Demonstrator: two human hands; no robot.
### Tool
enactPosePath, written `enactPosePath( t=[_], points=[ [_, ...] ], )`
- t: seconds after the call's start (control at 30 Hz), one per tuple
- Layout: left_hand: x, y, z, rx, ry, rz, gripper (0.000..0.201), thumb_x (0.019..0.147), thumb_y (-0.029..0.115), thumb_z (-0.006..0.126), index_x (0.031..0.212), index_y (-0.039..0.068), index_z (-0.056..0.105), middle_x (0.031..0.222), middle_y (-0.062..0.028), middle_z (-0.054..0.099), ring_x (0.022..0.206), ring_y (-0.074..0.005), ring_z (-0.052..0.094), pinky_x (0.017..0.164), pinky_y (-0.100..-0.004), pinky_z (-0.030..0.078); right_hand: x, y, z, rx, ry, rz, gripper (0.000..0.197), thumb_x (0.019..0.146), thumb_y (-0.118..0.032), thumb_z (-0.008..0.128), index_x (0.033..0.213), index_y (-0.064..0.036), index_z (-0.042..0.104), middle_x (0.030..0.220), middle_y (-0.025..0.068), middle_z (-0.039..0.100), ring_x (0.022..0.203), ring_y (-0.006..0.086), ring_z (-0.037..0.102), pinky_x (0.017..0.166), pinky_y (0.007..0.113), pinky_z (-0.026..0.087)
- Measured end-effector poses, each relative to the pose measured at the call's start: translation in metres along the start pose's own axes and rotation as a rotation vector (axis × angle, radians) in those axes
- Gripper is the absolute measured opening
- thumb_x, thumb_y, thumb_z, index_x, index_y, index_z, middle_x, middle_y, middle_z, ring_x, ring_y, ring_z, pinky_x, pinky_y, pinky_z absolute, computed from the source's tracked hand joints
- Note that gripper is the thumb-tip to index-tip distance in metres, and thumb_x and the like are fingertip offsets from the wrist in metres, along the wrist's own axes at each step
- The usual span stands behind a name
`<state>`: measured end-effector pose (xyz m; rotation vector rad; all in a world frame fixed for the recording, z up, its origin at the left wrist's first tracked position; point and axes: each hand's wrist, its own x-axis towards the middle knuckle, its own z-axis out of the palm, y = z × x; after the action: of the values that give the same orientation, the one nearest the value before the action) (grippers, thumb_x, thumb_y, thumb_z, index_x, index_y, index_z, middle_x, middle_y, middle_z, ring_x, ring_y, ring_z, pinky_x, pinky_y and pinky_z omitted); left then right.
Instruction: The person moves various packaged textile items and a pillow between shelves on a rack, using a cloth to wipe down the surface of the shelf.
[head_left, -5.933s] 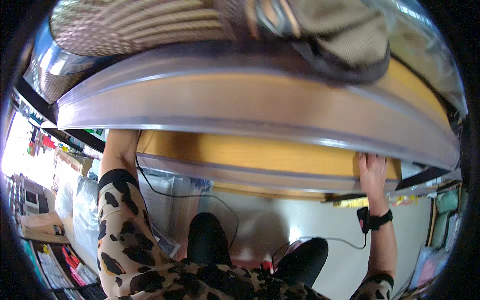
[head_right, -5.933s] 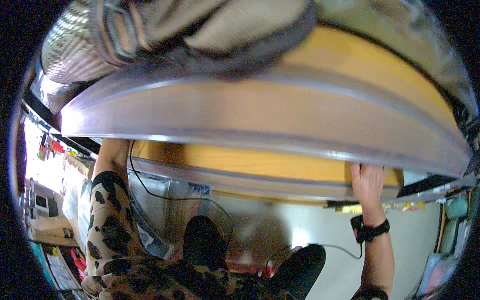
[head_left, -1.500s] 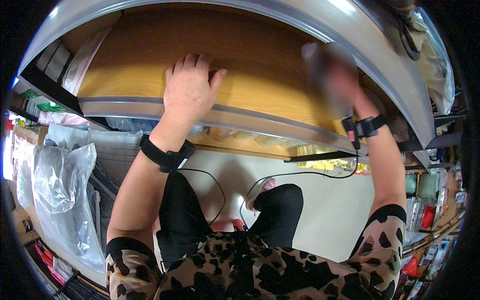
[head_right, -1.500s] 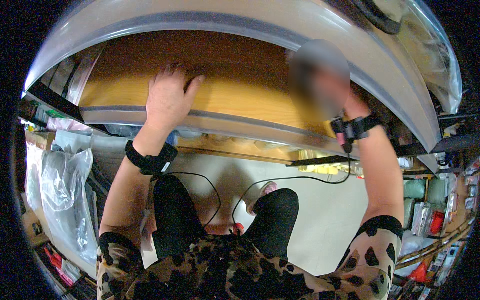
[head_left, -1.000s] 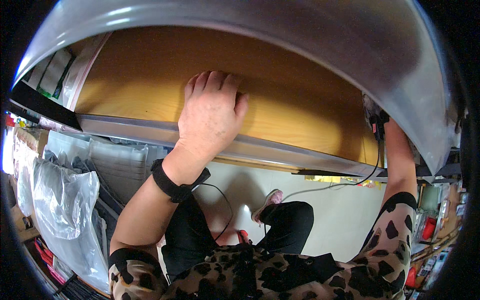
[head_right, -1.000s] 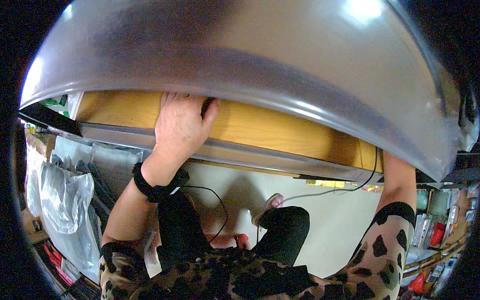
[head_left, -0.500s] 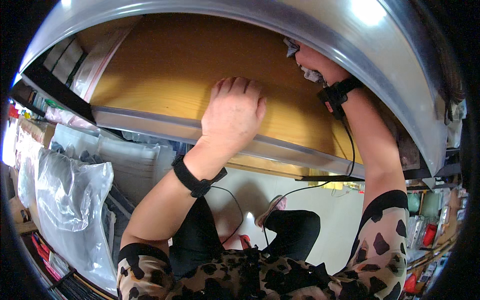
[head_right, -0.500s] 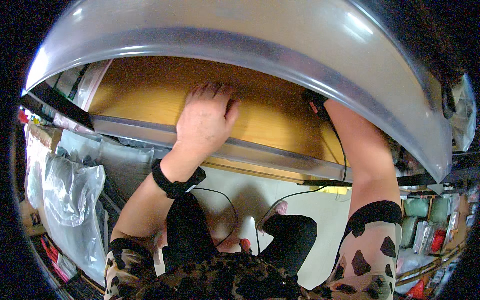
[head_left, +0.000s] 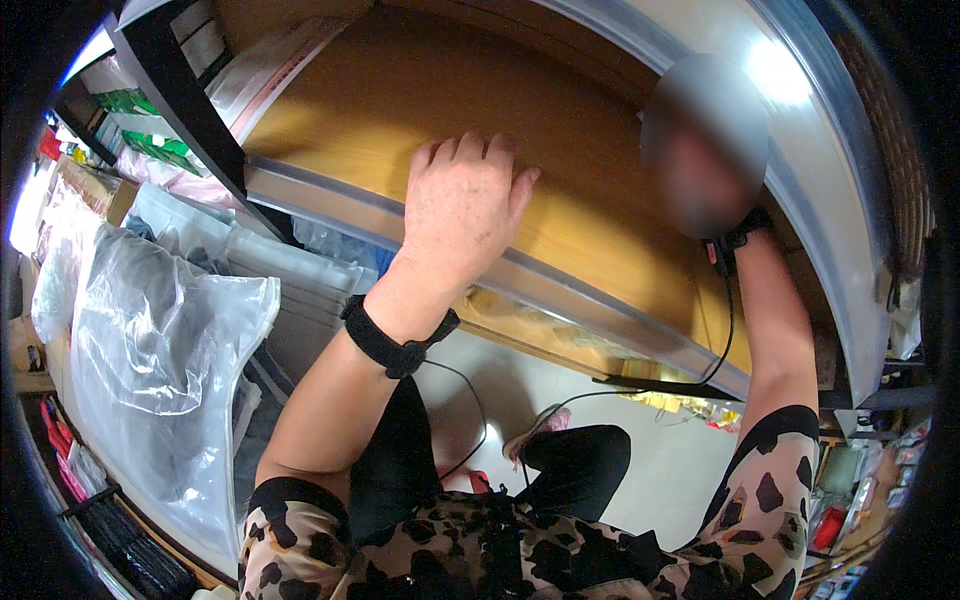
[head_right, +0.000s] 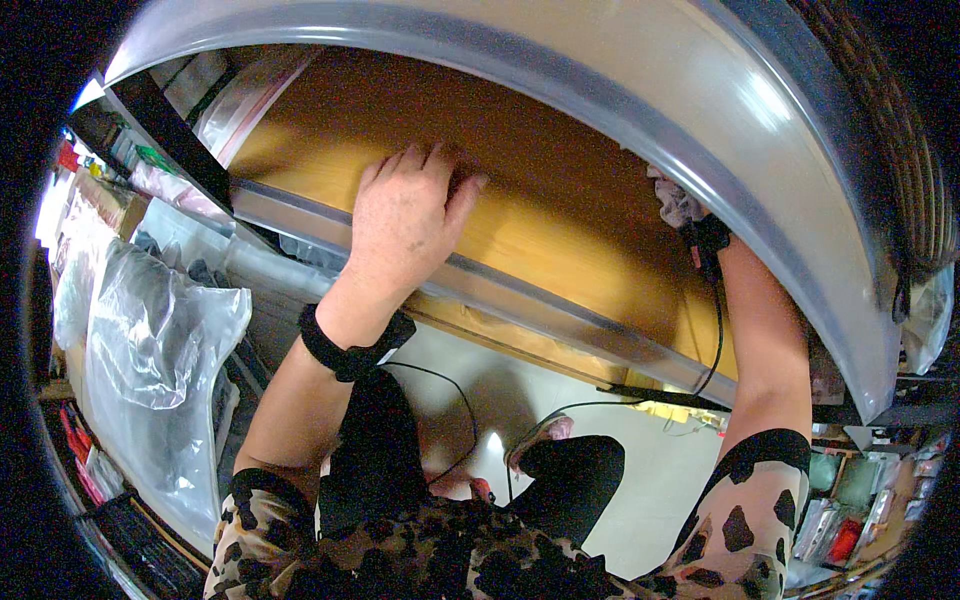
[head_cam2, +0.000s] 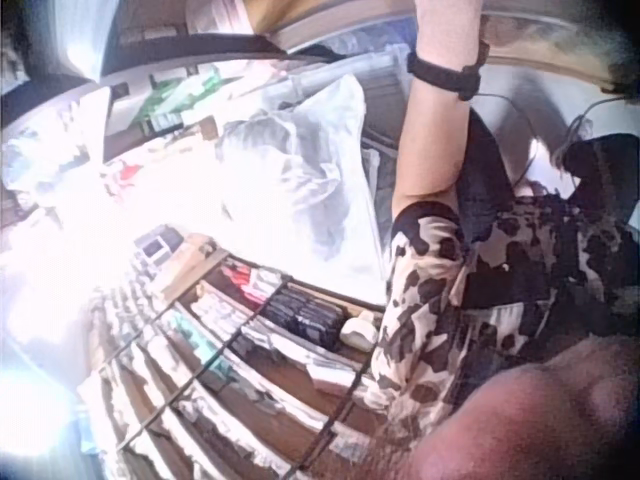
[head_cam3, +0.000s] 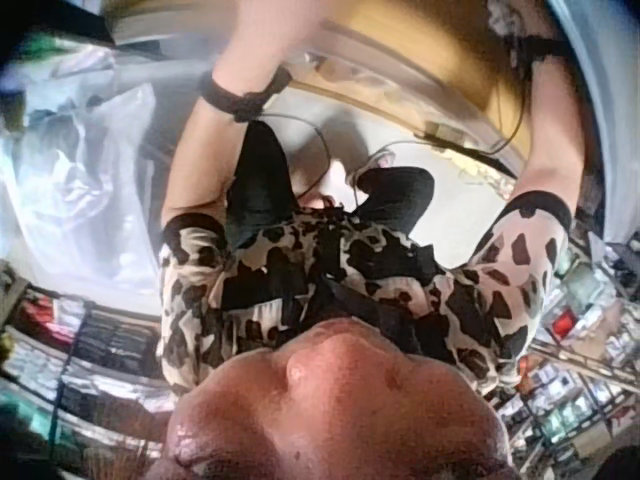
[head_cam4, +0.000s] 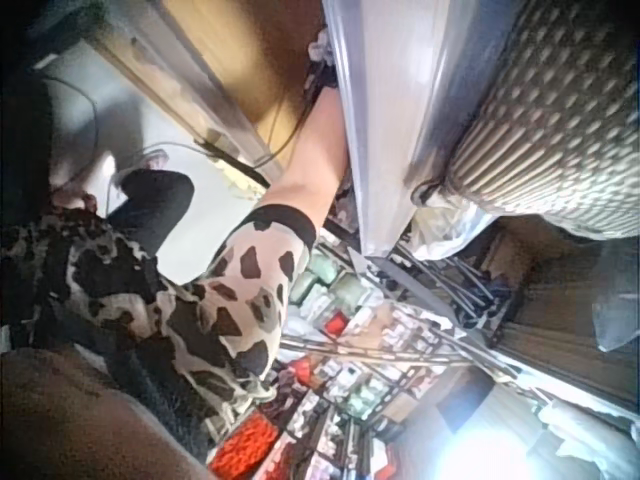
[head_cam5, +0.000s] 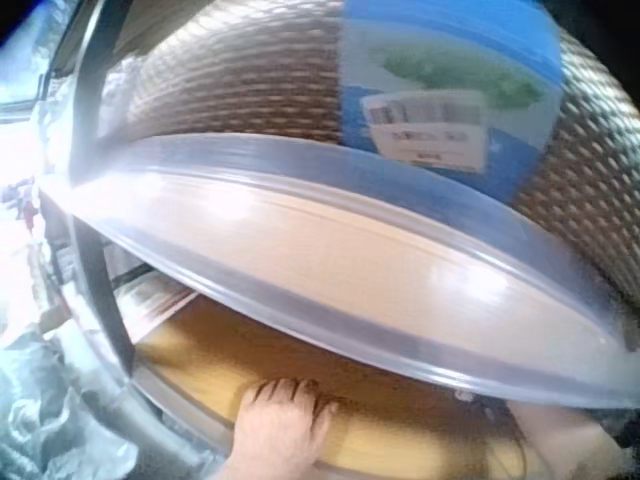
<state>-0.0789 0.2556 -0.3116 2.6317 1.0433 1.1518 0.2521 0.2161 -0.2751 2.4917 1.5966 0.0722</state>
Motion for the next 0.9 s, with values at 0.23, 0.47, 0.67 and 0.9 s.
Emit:
enactPosePath(
  t=[0.23, 0.47, 0.67, 0.9],
  points=[
    [-0.001, -0.002, 0.009, 0.036, 0.043, -0.048, 0.022, 0.074, 0.027, 0.055, 0.077, 0.006, 0.058, 0.078, -0.0097, 0.055, 0.081, -0.0261, 0.052, 0.078, -0.0382, 0.039, 0.025, -0.034, 0.000, 0.035, 0.052, -0.174, 0.045, 0.075, -0.017, 0.049, 0.118, -0.0066, 0.047, 0.109, 0.0177, 0.051, 0.104, 0.0332, 0.046, 0.090, 0.039, 0.037],
    [-0.002, -0.006, 0.009, -0.105, 0.061, -0.056, 0.024, 0.071, 0.025, 0.055, 0.077, 0.003, 0.057, 0.080, -0.0133, 0.054, 0.084, -0.0293, 0.052, 0.080, -0.0398, 0.041, 0.069, -0.090, -0.030, 0.057, 0.228, -0.355, 0.038, 0.076, -0.015, 0.049, 0.112, -0.0052, 0.051, 0.101, 0.0159, 0.056, 0.097, 0.0331, 0.050, 0.086, 0.039, 0.040],
    [-0.003, -0.007, 0.009, -0.215, 0.071, -0.077, 0.024, 0.070, 0.024, 0.055, 0.078, 0.002, 0.057, 0.079, -0.0136, 0.053, 0.085, -0.0298, 0.051, 0.082, -0.0394, 0.040, 0.128, -0.189, -0.062, -0.060, 0.707, -0.744, 0.032, 0.077, -0.013, 0.049, 0.107, -0.0039, 0.055, 0.094, 0.0144, 0.060, 0.092, 0.0330, 0.053, 0.082, 0.039, 0.042],
    [-0.004, -0.005, 0.012, -0.249, 0.046, -0.071, 0.024, 0.071, 0.024, 0.055, 0.078, 0.001, 0.057, 0.079, -0.0144, 0.052, 0.086, -0.0312, 0.049, 0.086, -0.0403, 0.037, 0.149, -0.306, -0.058, -0.338, 0.550, -0.660, 0.044, 0.076, -0.006, 0.050, 0.119, -0.0147, 0.049, 0.117, 0.0106, 0.050, 0.106, 0.0364, 0.044, 0.091, 0.042, 0.039]
  ],
)
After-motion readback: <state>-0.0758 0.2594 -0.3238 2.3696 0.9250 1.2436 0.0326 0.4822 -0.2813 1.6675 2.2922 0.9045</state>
